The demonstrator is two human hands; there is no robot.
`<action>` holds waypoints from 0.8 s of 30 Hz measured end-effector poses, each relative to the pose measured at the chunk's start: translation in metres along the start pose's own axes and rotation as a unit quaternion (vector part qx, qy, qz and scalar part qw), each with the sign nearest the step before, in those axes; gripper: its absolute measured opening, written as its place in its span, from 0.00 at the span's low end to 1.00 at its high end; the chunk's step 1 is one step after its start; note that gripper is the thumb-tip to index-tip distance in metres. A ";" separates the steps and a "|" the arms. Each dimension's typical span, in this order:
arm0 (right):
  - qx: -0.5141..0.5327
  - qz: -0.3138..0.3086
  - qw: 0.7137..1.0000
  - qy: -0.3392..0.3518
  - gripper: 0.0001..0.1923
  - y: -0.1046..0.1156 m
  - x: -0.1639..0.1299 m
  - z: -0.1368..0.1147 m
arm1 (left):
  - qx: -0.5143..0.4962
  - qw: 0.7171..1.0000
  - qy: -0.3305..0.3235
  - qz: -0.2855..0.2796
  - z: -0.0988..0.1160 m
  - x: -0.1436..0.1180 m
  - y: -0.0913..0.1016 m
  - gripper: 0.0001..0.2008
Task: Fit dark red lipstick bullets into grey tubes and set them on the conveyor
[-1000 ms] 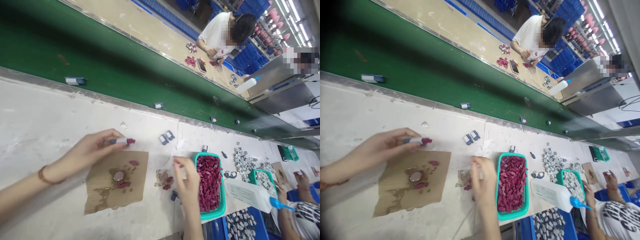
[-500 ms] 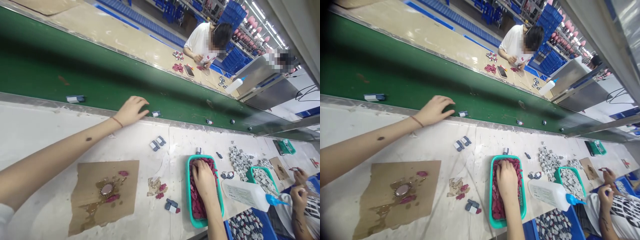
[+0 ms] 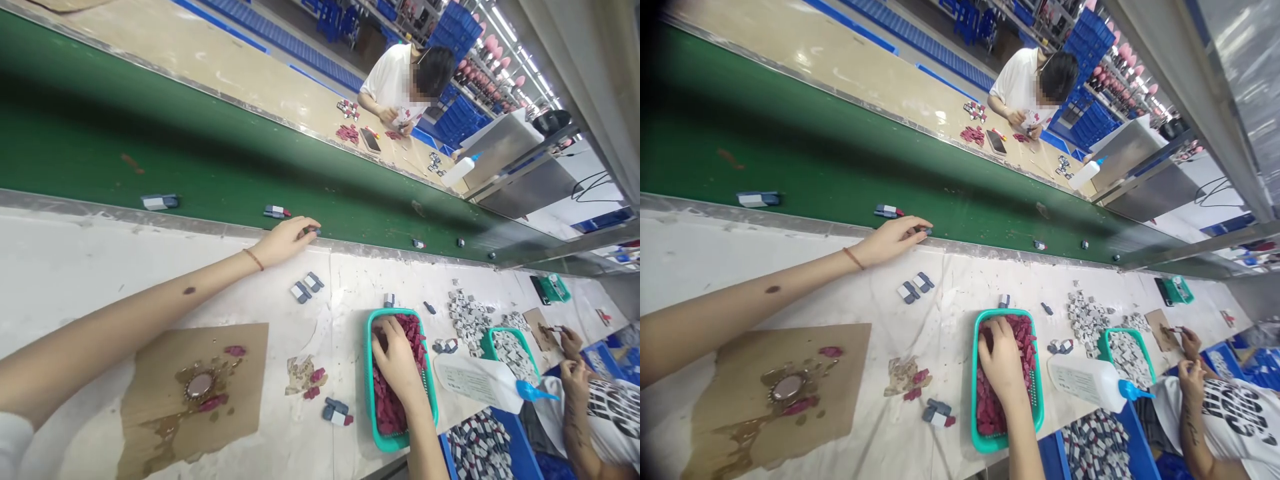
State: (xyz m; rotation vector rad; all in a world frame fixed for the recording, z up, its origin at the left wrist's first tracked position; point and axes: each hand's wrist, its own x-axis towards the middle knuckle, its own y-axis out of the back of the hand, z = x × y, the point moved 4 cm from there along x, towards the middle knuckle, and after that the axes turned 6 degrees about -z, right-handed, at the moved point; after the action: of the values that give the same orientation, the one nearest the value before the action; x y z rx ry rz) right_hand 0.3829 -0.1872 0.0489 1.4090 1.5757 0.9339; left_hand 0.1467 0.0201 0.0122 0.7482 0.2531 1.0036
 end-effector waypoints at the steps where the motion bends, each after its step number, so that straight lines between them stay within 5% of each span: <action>1: 0.017 0.002 1.000 -0.003 0.09 0.000 -0.001 0.001 | -0.015 1.000 0.005 0.002 0.001 -0.008 0.003 0.20; 9: 0.109 -0.029 0.993 -0.034 0.10 0.001 0.001 0.001 | -0.233 0.969 0.076 -0.024 0.011 -0.067 0.023 0.27; 14: 0.140 -0.045 0.989 -0.027 0.10 0.009 0.002 -0.001 | -0.308 0.927 0.214 0.008 0.016 -0.106 0.050 0.29; 19: 0.226 0.030 0.971 -0.076 0.13 0.022 0.000 0.008 | -0.385 0.873 0.298 0.023 0.006 -0.146 0.067 0.29; 21: 0.285 0.057 0.951 -0.105 0.16 0.024 -0.003 0.006 | -0.393 0.860 0.325 0.019 0.004 -0.161 0.069 0.27; 24: 0.438 0.082 0.885 -0.138 0.16 0.021 -0.006 -0.010 | -0.376 0.859 0.347 0.003 0.006 -0.182 0.068 0.23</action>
State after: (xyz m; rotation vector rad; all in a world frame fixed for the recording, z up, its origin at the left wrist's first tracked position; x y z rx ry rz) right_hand 0.3828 -0.1915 0.0723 2.1967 1.7419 0.0299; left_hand 0.0070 -0.1129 0.0373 -0.3546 0.4389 1.2337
